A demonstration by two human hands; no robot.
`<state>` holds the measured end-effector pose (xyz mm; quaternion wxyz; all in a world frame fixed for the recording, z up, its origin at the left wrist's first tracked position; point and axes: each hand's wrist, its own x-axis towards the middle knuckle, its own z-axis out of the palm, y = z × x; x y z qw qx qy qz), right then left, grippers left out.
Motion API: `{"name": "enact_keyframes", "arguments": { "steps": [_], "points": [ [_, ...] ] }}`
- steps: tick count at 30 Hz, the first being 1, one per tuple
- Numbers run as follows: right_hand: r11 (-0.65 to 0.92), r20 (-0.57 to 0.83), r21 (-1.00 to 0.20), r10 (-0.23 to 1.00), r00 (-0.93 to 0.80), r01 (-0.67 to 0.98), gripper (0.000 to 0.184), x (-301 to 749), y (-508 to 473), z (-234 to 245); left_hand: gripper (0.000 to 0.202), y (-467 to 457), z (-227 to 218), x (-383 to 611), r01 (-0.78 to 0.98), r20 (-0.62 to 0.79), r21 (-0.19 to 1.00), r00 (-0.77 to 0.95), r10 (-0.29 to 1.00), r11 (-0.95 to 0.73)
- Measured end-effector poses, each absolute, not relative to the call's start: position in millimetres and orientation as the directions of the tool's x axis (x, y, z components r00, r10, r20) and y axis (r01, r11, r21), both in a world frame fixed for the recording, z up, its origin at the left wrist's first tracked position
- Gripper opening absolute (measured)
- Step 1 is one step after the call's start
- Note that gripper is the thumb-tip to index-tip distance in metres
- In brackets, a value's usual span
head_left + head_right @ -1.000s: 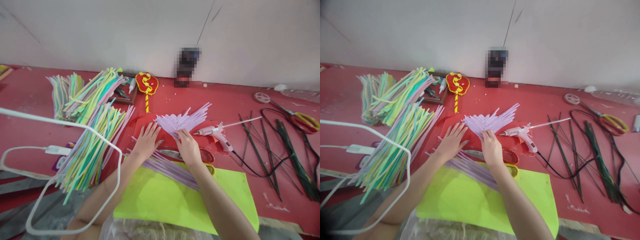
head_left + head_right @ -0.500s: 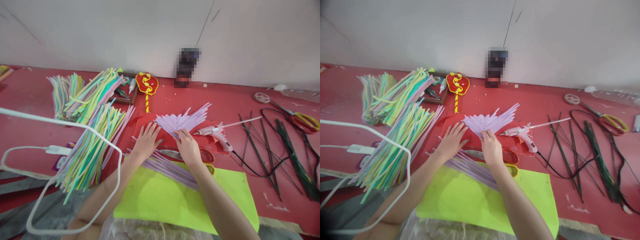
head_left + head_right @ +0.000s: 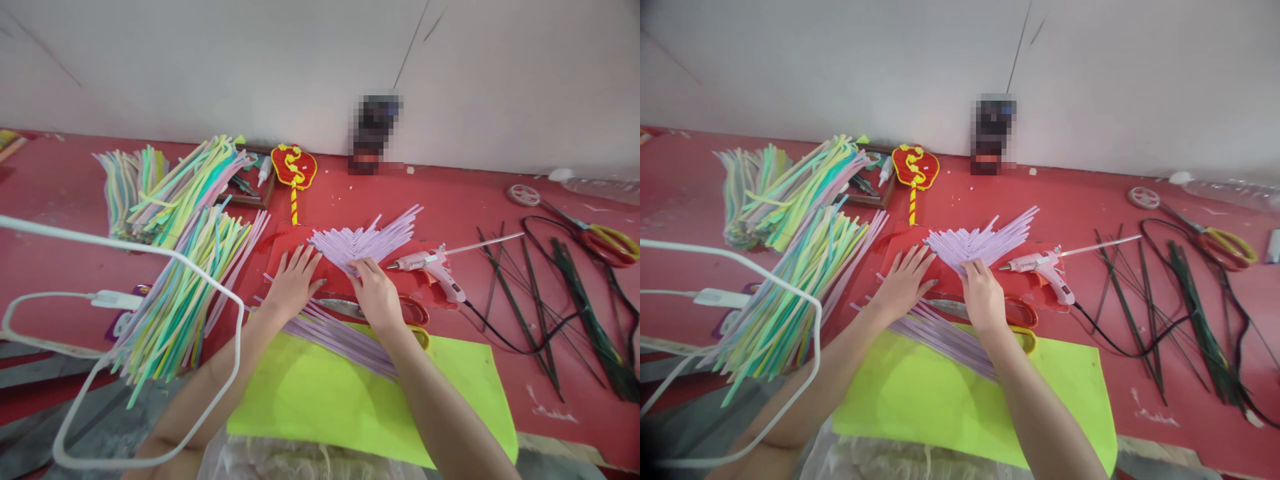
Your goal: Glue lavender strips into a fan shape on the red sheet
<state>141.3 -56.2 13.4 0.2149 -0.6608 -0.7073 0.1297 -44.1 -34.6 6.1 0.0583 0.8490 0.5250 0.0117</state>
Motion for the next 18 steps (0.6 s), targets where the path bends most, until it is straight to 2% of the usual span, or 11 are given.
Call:
{"name": "enact_keyframes", "arguments": {
  "steps": [8, 18],
  "points": [
    [0.116, 0.144, -0.493, 0.988, -0.051, 0.862, 0.019, 142.7, -57.1, 16.7, 0.056, -37.7, 7.4, -42.6, 0.898, -0.050, 0.102, 0.434, 0.899, -0.428],
    [0.098, 0.130, -0.500, 0.991, -0.038, 0.860, 0.020, 142.6, -57.6, 16.4, 0.054, -36.9, 7.0, -41.7, 0.895, 0.009, 0.125, 0.430, 0.903, -0.428]
  ]
}}
